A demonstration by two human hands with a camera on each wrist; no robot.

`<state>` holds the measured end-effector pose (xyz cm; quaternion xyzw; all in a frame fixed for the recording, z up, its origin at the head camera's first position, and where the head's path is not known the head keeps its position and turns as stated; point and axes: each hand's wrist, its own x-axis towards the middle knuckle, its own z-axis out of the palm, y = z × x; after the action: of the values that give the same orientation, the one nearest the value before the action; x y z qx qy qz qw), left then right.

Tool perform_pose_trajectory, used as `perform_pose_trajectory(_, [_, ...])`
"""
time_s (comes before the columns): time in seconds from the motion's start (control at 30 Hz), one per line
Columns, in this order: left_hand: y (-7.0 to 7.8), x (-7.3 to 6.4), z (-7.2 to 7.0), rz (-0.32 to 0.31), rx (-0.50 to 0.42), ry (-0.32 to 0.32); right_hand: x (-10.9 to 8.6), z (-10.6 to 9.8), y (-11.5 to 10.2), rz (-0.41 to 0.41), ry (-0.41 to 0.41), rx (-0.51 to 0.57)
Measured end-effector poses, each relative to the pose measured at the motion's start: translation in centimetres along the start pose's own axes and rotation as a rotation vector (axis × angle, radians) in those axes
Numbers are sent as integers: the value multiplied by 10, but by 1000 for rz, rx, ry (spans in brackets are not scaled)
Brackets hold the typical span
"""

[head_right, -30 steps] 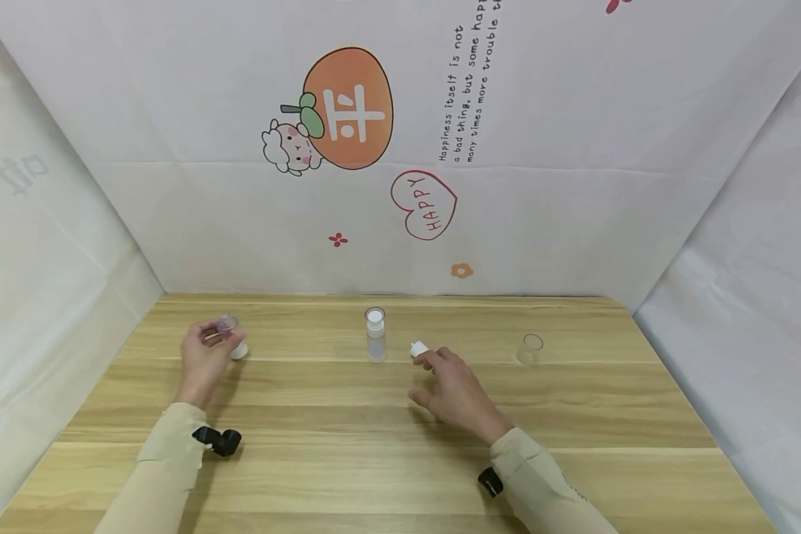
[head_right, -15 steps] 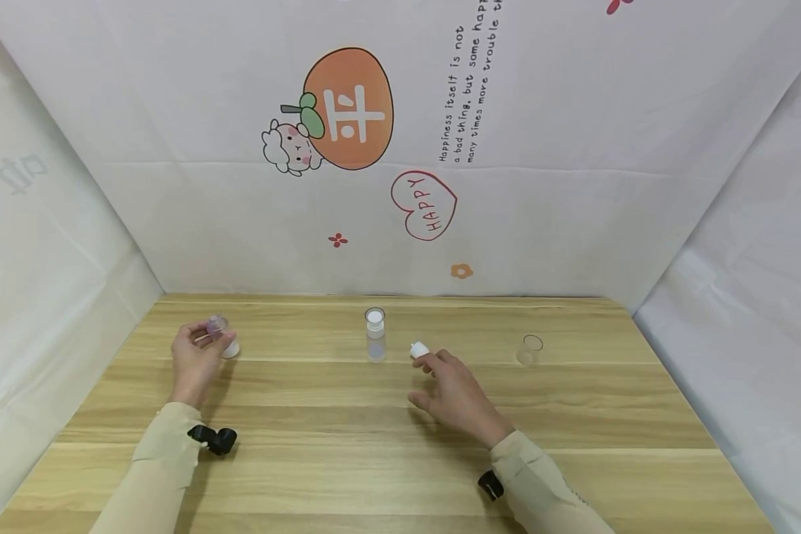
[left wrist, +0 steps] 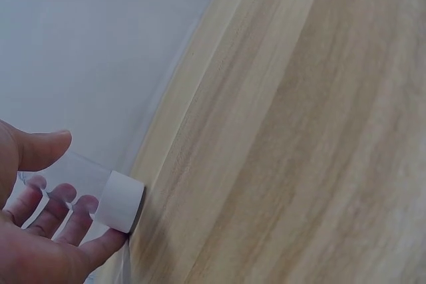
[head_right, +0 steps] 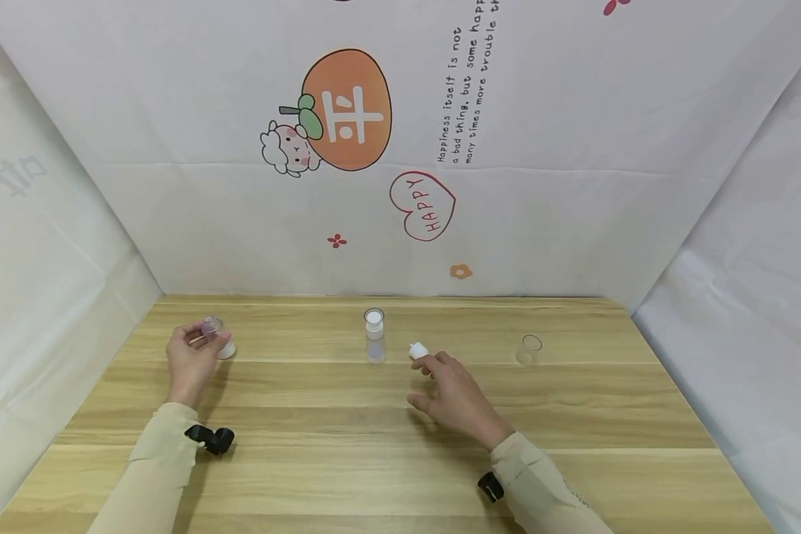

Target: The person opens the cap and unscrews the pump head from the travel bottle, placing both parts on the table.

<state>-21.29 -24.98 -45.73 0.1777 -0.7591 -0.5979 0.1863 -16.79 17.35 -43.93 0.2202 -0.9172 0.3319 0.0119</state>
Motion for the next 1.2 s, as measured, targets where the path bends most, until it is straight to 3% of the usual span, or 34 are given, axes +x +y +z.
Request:
perform_pose_trajectory(0.93, [-3, -1, 0, 25, 41, 2, -3, 1, 1, -43, 1, -13])
perform_pose_trajectory(1.2, [0, -1, -1, -10, 45, -15, -3, 1, 1, -34, -6, -16])
